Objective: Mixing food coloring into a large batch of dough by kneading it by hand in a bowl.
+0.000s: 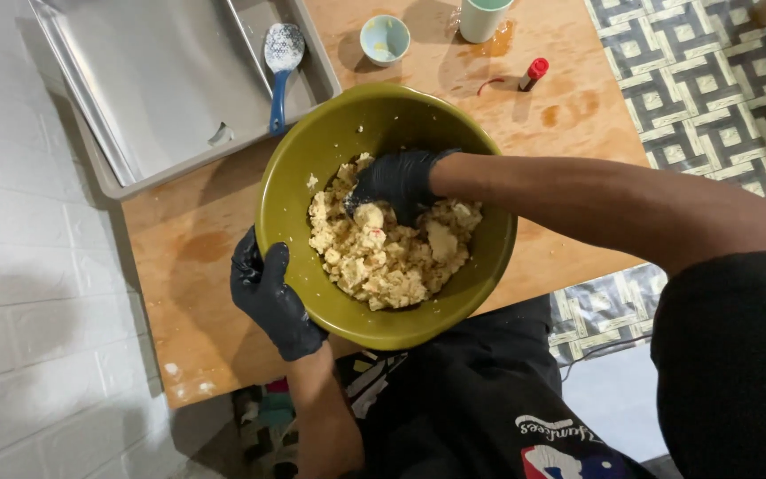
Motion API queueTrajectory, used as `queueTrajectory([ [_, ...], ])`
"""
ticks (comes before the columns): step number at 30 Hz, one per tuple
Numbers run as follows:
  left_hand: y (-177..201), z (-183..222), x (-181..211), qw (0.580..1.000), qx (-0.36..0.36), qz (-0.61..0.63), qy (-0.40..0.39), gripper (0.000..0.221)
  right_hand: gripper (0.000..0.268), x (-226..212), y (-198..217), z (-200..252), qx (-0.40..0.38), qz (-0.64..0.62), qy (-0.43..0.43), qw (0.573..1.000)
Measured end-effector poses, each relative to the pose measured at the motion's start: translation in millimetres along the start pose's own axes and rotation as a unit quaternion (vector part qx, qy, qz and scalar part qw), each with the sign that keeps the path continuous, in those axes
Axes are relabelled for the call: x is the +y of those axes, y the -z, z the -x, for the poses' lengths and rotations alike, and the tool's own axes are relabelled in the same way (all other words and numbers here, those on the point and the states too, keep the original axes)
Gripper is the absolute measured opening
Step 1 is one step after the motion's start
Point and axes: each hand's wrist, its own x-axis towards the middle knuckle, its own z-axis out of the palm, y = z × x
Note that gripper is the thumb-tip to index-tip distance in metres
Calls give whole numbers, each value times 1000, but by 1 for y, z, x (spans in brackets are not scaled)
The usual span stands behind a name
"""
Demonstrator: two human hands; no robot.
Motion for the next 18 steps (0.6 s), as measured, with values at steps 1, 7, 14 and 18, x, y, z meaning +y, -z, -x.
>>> queueTrajectory([
  [1,-4,8,1,1000,5,-1,2,32,105,-5,5,4,-3,-4,3,1000],
  [7,3,31,-13,997,50,51,-16,31,91,-16,24,-2,30,-90,-54,994],
  [14,45,62,-52,986,-51,-62,-145,31,80,-47,67,70,69,-49,-182,980],
  [18,77,56,-52,839,-174,-283,-431,72,78,-58,71,116,35,-62,-210,975],
])
